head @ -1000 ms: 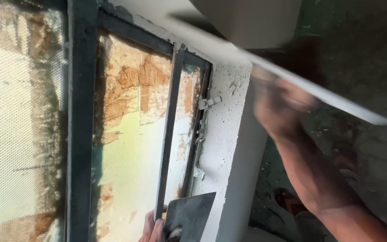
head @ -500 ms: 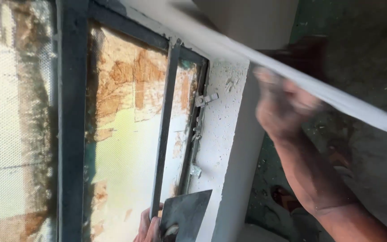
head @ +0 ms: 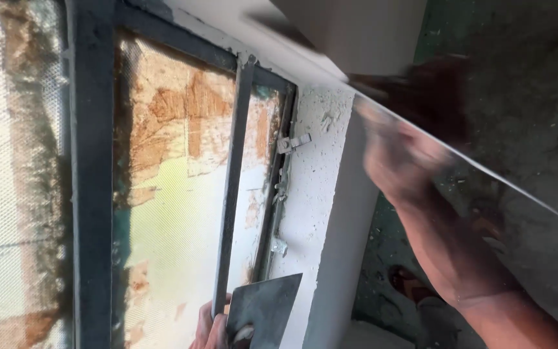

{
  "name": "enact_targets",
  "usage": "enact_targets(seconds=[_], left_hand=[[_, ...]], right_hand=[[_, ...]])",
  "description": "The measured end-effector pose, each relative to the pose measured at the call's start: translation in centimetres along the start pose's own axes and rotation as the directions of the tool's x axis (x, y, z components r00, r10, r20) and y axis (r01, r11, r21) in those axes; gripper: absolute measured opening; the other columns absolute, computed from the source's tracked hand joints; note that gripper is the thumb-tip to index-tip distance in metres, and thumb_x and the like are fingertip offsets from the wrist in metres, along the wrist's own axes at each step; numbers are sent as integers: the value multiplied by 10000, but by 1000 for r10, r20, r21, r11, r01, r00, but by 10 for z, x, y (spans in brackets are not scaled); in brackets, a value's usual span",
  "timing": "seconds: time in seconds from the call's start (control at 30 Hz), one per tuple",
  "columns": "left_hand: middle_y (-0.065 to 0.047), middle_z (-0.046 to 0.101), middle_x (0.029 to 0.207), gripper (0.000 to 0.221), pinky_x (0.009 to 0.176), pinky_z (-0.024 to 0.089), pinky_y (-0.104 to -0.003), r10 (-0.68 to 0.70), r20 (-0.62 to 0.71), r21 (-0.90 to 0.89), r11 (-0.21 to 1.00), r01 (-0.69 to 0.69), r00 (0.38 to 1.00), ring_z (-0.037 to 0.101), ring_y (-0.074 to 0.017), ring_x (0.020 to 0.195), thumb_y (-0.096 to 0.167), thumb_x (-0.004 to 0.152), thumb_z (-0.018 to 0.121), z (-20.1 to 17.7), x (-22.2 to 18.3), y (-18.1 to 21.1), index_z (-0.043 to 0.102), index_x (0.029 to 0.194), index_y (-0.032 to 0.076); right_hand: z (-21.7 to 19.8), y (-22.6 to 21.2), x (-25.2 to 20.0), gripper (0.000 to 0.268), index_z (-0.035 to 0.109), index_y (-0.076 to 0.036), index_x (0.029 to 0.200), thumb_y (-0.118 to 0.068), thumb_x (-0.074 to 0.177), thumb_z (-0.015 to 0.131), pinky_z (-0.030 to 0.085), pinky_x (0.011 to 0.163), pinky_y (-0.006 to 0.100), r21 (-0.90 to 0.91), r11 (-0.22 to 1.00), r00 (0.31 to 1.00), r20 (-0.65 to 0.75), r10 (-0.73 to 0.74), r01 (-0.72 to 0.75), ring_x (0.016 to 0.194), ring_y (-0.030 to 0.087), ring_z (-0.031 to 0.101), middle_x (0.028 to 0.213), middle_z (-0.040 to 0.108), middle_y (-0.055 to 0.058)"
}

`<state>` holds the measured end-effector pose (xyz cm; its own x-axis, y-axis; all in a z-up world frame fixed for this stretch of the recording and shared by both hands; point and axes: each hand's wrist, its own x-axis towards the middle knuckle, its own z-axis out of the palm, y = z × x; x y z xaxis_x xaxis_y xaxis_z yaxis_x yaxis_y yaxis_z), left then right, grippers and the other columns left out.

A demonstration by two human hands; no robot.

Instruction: The person holds a hawk with plaster in one hand and a trowel in the other, applying and smoothing plaster along the window sill, frame edges, and adjacent wall surfaces. They move around the window opening, spreading the compound over the sill and smoothing the wall corner sections.

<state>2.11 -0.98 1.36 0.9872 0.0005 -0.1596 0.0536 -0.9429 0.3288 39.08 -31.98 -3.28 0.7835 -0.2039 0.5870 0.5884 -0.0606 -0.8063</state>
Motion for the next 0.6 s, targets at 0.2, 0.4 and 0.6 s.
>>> enact_targets(seconds=[0.2, 0.4, 0.6], left_hand=[[-217, 635, 1125, 439, 885, 588, -391, -68, -136, -37, 997, 64, 988, 682, -316, 1054, 342, 768, 819, 38, -33, -46, 673, 944, -32], [-239, 705, 1167, 384, 993, 555, -331, -599, 92, -683, 543, 488, 796, 755, -324, 1099, 332, 948, 556, 51, -40, -74, 666, 1118, 6], [-204, 628, 1132, 410, 781, 635, -339, -200, 1, -45, 979, 200, 980, 734, -245, 960, 330, 774, 809, 15, -17, -13, 700, 959, -19]], right_hand=[[-6, 1, -12, 92, 710, -71, 1027, -141, 1052, 764, 536, 820, 344, 68, 997, 996, -84, 38, -32, 932, 160, 655, 992, 704, 29], [-9, -20, 27, 75, 726, -32, 1065, -79, 1009, 745, 503, 843, 369, -93, 992, 996, -23, -85, 82, 985, 167, 597, 989, 673, 35], [-2, -25, 27, 135, 706, -28, 1077, -95, 992, 786, 493, 865, 439, -162, 954, 967, 2, -256, 252, 962, 248, 589, 938, 659, 75]])
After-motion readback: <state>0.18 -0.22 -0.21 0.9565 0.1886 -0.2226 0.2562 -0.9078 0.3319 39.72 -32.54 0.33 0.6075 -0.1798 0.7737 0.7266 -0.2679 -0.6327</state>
